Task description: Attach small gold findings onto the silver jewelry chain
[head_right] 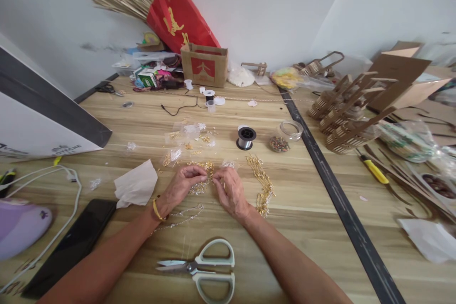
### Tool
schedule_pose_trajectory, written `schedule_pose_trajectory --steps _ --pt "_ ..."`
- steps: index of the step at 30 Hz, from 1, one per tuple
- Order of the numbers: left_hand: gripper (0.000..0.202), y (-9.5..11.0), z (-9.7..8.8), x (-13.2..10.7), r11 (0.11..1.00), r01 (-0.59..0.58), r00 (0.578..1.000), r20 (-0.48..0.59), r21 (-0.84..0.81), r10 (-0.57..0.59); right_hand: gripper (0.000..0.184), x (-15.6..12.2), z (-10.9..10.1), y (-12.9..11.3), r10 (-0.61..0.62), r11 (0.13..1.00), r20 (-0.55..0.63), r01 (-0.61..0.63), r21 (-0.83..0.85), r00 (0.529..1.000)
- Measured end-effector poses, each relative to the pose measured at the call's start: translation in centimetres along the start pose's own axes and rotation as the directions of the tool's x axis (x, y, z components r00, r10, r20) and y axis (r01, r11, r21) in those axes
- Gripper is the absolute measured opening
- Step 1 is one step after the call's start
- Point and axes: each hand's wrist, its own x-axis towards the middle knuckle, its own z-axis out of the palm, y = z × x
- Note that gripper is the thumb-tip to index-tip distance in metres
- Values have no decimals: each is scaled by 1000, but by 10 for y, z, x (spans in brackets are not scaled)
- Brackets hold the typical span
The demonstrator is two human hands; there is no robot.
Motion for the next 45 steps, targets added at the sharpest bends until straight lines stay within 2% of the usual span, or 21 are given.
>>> schedule_pose_trajectory --steps 12,22,45 --pt "15 3 1 -2 998 33 998 46 -45 -31 14 0 -2 -3 -62 997 15 63 -47 998" --pt "13 -1 -2 0 999 11 997 74 -37 -8 18 -2 1 3 -104 992 10 104 -77 995" --pt "15 1 -2 -1 999 2 996 84 40 -5 15 -2 2 4 -86 992 23 88 -94 996"
